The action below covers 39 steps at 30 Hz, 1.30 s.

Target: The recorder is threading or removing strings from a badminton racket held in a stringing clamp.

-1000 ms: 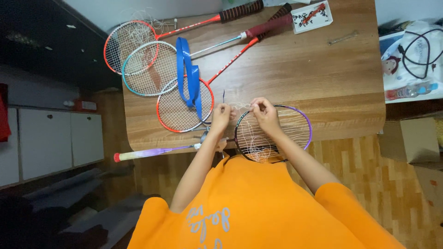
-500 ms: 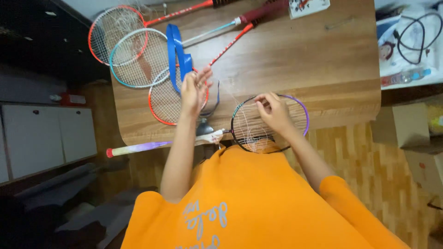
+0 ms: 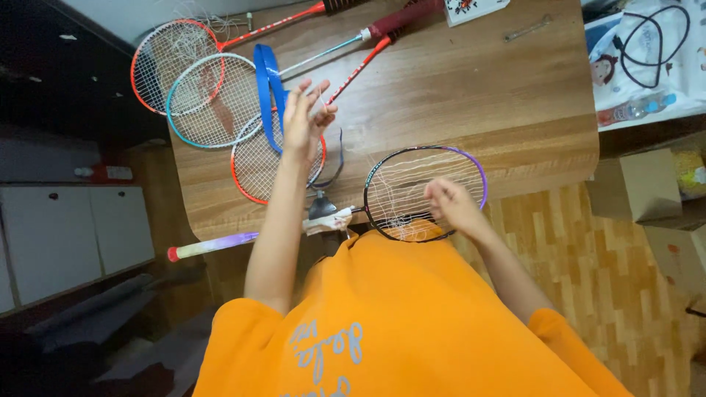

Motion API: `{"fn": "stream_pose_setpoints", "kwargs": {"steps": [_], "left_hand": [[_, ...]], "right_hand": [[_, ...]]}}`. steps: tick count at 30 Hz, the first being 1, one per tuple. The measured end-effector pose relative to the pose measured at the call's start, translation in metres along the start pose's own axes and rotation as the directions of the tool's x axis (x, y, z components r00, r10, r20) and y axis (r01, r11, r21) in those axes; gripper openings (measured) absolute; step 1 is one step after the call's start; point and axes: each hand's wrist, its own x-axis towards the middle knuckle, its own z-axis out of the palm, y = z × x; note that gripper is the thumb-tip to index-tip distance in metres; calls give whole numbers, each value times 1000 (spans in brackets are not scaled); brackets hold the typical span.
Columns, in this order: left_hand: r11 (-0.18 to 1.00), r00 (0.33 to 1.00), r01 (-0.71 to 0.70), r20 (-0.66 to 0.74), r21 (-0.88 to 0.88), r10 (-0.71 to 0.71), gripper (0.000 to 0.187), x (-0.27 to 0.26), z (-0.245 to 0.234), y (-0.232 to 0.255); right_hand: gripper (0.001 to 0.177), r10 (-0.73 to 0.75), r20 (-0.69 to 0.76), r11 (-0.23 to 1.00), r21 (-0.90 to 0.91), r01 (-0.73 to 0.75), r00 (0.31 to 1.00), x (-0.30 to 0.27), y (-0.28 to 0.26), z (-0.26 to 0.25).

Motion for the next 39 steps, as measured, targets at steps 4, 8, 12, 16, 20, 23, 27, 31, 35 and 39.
{"fn": "stream_pose_setpoints", "kwargs": {"steps": [4,8,12,16,20,23,27,31,35,39], "left_hand": [[975,999,26,-28,221,-21,61,8,-5,-3],[834,996,6,-82,551,47,51,17,-31,-38],[530,981,-120,19,840,192,46,-20,-38,-72],[524,984,-134,173,841,-28,27,-116,11,-92],[783,837,-57,457,620,-301,47,-203,75,-66],[744,792,-259,577,616,-201,70,-228,99,-65],[783,628,-257,714,566,-310,34,-251,113,-77],[869,643,115,631,481,-434,33,-277,90,-153],[837,689,528,503,144,-521,27,-318,62,-224],[791,673,573,427,215,-603,23,-352,90,-220]], "right_hand": [[28,-133,-93,990,42,137,987,-3,-34,-14],[28,-221,-73,932,277,233,973,-10,-58,-19],[30,-269,-126,846,443,297,955,-34,-93,-5],[30,-244,-171,802,517,298,955,-54,-98,0],[28,-252,-179,771,556,309,951,-73,-104,9],[28,-262,-161,800,515,308,951,-80,-90,14],[27,-180,-34,856,487,173,983,-100,-79,7],[29,-209,-69,921,322,220,976,-105,-48,-16],[31,-345,1,895,-301,329,939,-115,-2,-7],[46,14,-34,842,-538,-30,999,-88,102,38]]}}
